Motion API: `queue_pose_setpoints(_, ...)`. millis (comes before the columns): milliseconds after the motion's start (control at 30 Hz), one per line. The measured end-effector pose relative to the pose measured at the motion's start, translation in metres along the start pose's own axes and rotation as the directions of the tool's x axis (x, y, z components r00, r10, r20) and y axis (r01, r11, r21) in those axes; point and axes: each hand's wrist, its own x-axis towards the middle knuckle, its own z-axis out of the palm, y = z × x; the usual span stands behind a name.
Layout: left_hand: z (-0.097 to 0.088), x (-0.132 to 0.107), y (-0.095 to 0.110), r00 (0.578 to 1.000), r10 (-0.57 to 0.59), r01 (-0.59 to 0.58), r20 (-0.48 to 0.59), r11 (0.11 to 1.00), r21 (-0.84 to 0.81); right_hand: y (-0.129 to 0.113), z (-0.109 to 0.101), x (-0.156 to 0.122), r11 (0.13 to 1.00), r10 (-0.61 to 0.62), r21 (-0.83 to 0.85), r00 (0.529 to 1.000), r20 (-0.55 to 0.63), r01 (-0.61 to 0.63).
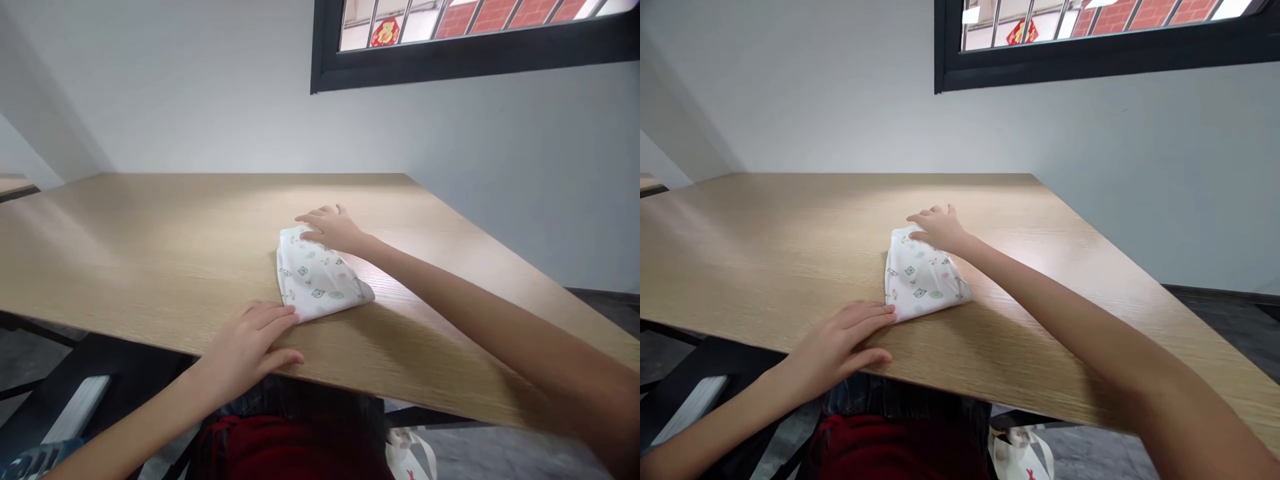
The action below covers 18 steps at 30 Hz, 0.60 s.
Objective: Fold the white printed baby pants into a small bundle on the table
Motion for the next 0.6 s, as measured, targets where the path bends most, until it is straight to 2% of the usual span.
queue_pose_setpoints(100,0.006,0.018,-0.005,0.994,0.075,-0.070,-0.078,0.995,0.069,-0.014,-0.012,-0.039,0.989,-0.143,-0.041,0.989,-0.037,0.142)
queue_pose_setpoints(200,0.011,0.034,-0.005,0.983,0.156,-0.131,-0.100,0.966,0.225,-0.021,-0.016,-0.083,0.970,-0.233,-0.084,0.969,-0.084,0.226)
queue_pose_setpoints(267,0.014,0.040,-0.004,0.978,0.190,-0.153,-0.084,0.933,0.326,-0.022,-0.016,-0.106,0.966,-0.258,-0.021,0.964,-0.055,0.258)
queue_pose_setpoints(367,0.016,0.043,-0.002,0.975,0.214,-0.167,-0.067,0.893,0.417,-0.023,-0.018,-0.129,0.949,-0.274,0.169,0.961,0.027,0.266)
queue_pose_setpoints(467,0.015,0.034,0.000,0.972,0.217,-0.174,-0.092,0.925,0.338,-0.030,-0.021,-0.142,0.923,-0.303,0.249,0.953,0.006,0.292)
queue_pose_setpoints(533,0.007,0.022,0.004,0.983,0.154,-0.135,-0.103,0.975,0.176,-0.042,-0.025,-0.152,0.909,-0.323,0.271,0.946,-0.027,0.318)
queue_pose_setpoints(600,-0.006,0.009,0.008,0.997,0.037,-0.040,-0.065,0.998,-0.043,-0.055,-0.033,-0.162,0.901,-0.289,0.332,0.957,-0.023,0.280)
